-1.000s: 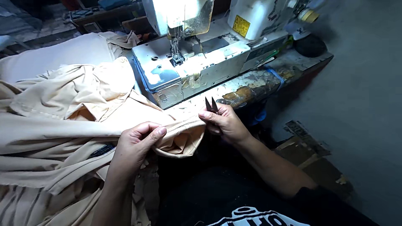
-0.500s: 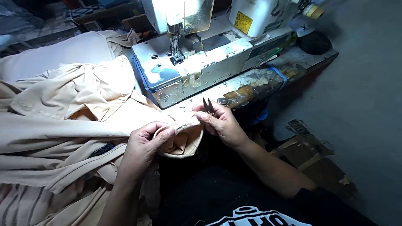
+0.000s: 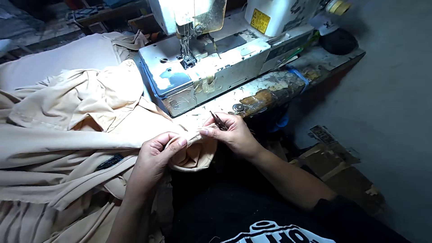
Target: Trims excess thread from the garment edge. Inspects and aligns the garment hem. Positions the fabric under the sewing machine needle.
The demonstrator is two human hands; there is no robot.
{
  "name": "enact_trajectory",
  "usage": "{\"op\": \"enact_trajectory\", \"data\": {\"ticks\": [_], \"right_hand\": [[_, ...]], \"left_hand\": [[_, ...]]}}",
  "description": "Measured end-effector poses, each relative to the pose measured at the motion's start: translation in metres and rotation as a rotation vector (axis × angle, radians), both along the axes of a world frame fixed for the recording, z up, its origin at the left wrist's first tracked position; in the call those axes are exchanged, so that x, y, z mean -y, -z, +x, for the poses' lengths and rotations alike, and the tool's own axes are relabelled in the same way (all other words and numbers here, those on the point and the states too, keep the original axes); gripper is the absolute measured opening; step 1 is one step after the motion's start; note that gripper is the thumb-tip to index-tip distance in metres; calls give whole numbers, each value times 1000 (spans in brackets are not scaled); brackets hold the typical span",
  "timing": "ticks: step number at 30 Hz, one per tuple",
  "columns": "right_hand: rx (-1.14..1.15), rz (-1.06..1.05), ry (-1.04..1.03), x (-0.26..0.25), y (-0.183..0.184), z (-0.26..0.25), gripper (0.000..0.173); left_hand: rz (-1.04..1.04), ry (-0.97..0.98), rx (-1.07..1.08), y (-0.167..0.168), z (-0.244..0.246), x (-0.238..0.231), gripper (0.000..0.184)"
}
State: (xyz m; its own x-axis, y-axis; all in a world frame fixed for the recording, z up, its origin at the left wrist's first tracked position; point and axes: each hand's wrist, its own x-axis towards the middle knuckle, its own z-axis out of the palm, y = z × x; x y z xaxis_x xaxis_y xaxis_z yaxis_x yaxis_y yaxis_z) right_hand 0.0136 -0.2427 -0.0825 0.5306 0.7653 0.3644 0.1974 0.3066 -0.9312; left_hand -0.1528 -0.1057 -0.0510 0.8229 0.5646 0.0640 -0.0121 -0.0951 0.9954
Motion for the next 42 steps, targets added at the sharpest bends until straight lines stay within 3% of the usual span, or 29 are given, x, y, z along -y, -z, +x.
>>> {"op": "enact_trajectory", "data": {"ticks": [6,8,10,11,14,17,19,42], "right_hand": [[-21,30,4,0,0,-2,7],[2,38,52,1,2,-4,22],[175,-12,161,6,2,-6,42],[266,-19,212,10,0,-8,44],[313,46,183,24,-1,-22,32],[146,-25,-54,30,-1,-34,26],[56,-100,-108,27,-1,-35,26],[23,-114,-120,24,-2,-37,25]], "left_hand": [[-12,30,-13,-1,1,2,11],[-10,45,14,1,1,4,12],[15,26,54,3,2,6,9],[34,12,67,3,2,6,8],[75,-37,82,2,2,7,8],[87,-44,90,2,3,8,9],[104,-42,95,2,3,9,8],[133,-17,111,0,0,8,9]]}}
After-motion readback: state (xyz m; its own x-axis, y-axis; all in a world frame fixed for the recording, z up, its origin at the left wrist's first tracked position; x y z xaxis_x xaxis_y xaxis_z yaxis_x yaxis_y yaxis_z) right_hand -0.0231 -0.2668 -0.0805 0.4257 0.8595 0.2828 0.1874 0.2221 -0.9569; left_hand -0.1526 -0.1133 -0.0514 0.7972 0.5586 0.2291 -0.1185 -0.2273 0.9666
